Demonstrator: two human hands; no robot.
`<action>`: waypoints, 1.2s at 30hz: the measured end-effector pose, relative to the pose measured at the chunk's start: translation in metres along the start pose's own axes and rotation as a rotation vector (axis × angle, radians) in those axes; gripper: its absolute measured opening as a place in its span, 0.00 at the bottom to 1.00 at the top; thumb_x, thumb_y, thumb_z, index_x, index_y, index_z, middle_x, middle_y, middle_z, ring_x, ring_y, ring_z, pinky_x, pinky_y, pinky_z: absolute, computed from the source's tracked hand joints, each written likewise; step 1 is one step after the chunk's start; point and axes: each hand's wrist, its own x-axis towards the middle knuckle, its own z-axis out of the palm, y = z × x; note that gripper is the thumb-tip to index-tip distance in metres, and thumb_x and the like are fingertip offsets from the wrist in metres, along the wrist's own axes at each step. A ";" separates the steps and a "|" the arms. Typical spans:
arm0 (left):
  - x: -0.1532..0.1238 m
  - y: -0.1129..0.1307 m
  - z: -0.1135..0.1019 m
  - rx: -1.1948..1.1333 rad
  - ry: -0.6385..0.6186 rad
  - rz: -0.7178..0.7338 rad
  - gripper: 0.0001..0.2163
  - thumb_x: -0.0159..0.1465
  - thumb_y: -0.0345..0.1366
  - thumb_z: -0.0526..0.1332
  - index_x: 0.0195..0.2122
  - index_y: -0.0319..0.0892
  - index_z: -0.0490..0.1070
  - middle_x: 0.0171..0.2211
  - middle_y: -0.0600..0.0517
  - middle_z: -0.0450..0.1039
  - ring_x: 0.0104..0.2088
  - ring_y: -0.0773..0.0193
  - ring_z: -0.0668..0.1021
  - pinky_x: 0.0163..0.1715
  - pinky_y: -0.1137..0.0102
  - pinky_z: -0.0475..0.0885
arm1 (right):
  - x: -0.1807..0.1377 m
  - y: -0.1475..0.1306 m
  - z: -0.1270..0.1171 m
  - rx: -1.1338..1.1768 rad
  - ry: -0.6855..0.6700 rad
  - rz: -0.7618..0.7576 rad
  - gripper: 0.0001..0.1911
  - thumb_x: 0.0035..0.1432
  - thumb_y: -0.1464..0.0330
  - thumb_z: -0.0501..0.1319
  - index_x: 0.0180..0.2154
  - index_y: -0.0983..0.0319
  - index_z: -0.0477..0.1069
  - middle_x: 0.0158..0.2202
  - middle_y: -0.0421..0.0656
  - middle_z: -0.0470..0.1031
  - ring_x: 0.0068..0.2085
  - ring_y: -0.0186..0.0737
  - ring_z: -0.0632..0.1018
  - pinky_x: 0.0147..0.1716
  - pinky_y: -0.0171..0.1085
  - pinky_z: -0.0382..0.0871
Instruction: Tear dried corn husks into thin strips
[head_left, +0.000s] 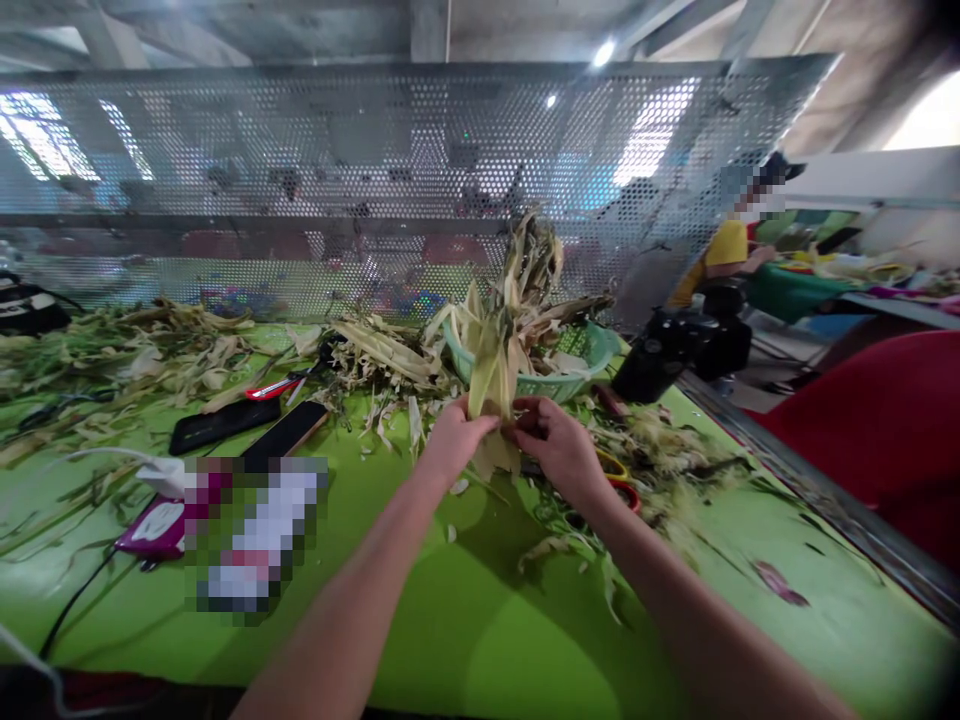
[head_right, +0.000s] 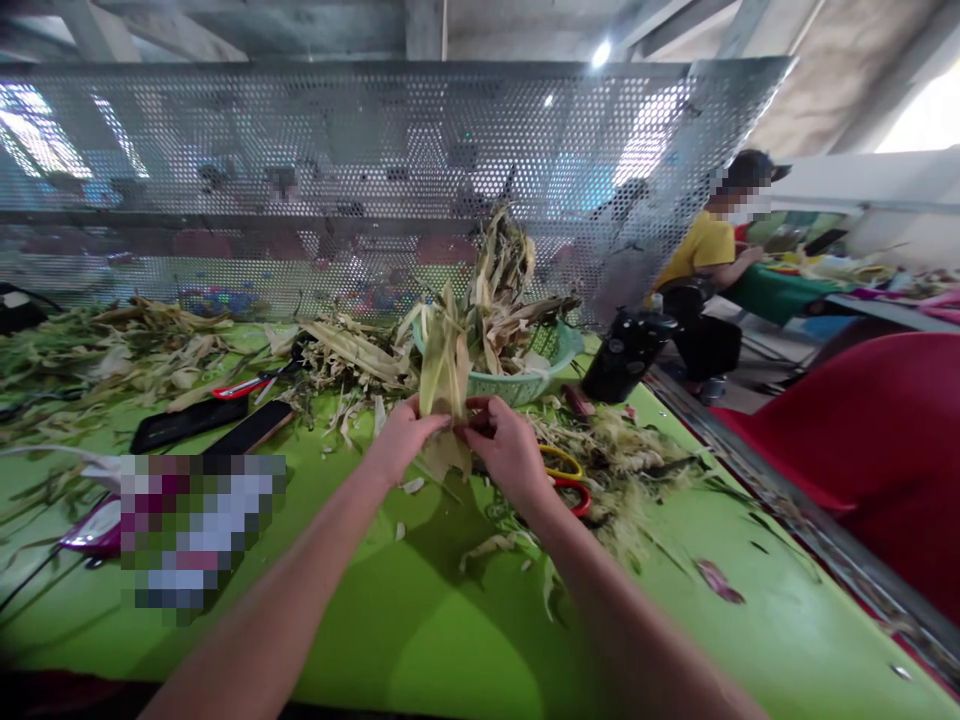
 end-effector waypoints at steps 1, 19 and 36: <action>0.000 0.002 -0.002 0.012 -0.022 -0.001 0.11 0.55 0.34 0.64 0.40 0.41 0.76 0.32 0.48 0.78 0.30 0.61 0.77 0.30 0.69 0.71 | 0.000 0.000 0.000 0.004 -0.013 0.013 0.19 0.47 0.64 0.68 0.42 0.60 0.69 0.29 0.41 0.75 0.32 0.41 0.75 0.33 0.39 0.69; 0.005 -0.004 0.000 0.083 -0.070 0.089 0.10 0.57 0.34 0.63 0.41 0.40 0.75 0.38 0.47 0.78 0.37 0.59 0.77 0.41 0.68 0.70 | -0.003 -0.005 -0.002 0.095 -0.052 0.108 0.14 0.50 0.58 0.66 0.31 0.63 0.73 0.29 0.41 0.73 0.30 0.38 0.71 0.30 0.36 0.65; 0.015 -0.013 -0.005 -0.062 0.130 -0.041 0.05 0.53 0.32 0.65 0.27 0.39 0.69 0.20 0.55 0.68 0.20 0.71 0.68 0.23 0.75 0.63 | -0.017 -0.041 0.003 0.353 -0.181 0.098 0.14 0.50 0.60 0.69 0.38 0.58 0.77 0.35 0.42 0.78 0.39 0.43 0.77 0.45 0.44 0.71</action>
